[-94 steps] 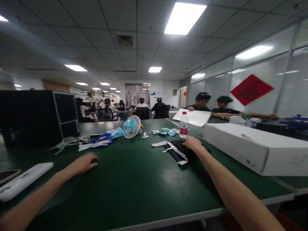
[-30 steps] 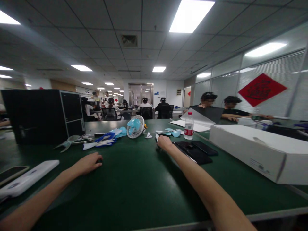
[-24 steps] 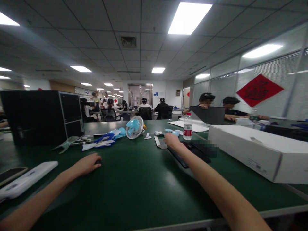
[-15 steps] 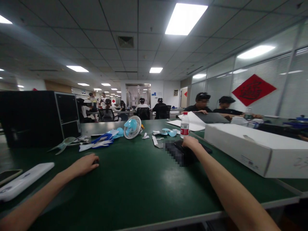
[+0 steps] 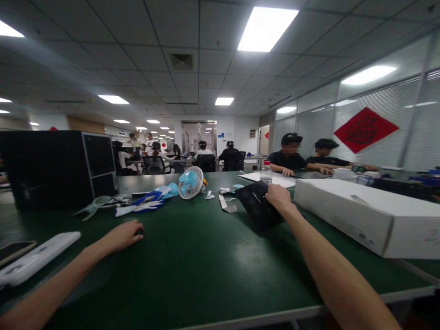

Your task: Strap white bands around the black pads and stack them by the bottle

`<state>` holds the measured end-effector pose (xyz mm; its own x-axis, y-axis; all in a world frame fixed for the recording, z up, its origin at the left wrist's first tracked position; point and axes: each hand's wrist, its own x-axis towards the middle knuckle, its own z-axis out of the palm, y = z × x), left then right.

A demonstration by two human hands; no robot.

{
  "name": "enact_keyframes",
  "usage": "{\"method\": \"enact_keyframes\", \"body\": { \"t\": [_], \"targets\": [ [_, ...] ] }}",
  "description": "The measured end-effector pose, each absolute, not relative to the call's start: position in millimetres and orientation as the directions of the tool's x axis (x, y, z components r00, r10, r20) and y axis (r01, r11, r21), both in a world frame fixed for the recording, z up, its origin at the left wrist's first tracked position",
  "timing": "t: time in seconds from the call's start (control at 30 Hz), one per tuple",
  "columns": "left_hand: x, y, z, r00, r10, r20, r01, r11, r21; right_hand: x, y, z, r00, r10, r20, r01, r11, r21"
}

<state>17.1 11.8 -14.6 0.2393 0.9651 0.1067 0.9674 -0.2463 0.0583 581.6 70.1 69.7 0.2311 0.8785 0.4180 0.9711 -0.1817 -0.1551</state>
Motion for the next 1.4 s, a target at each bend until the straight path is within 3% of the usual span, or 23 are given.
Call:
{"method": "enact_keyframes", "body": {
  "t": [0.1, 0.23, 0.5, 0.67, 0.93, 1.03, 1.2, 1.3, 1.4],
  "targets": [
    [15.2, 14.1, -16.9, 0.242, 0.964, 0.109, 0.966, -0.25, 0.065, 557.6, 58.8, 84.1, 0.18, 0.841, 0.511, 0.983, -0.142, -0.112],
    [13.2, 14.8, -18.6, 0.233, 0.964, 0.127, 0.965, -0.245, 0.096, 498.7, 45.0, 84.0, -0.139, 0.834, 0.535, 0.979, 0.198, -0.053],
    [36.0, 2.6, -5.0, 0.254, 0.92, 0.298, 0.933, -0.315, 0.177, 386.6, 27.6, 41.7, -0.514, 0.763, 0.392, 0.83, 0.557, 0.004],
    [51.7, 1.4, -4.2, 0.299, 0.882, 0.365, 0.868, -0.41, 0.28, 347.8, 31.2, 23.5, -0.64, 0.715, 0.281, 0.744, 0.669, -0.007],
    [65.2, 11.3, -16.4, 0.35, 0.91, 0.222, 0.829, -0.411, 0.379, 314.7, 40.3, 3.8, -0.724, 0.632, 0.277, 0.649, 0.76, -0.036],
    [67.2, 9.0, -14.1, 0.36, 0.918, 0.167, 0.818, -0.397, 0.417, 321.3, 47.7, 9.7, -0.647, 0.695, 0.313, 0.725, 0.688, -0.03],
    [66.6, 4.2, -8.5, 0.368, 0.921, 0.129, 0.813, -0.386, 0.435, 364.8, 78.0, 22.9, -0.34, 0.852, 0.399, 0.936, 0.347, 0.056],
    [65.2, 4.6, -8.6, 0.361, 0.928, 0.095, 0.817, -0.364, 0.447, 396.5, 93.4, 19.0, -0.179, 0.911, 0.371, 0.984, 0.156, 0.089],
    [64.0, 6.4, -10.3, 0.359, 0.929, 0.089, 0.817, -0.359, 0.451, 418.4, 99.8, 10.6, -0.116, 0.943, 0.312, 0.991, 0.089, 0.1]
  ]
}}
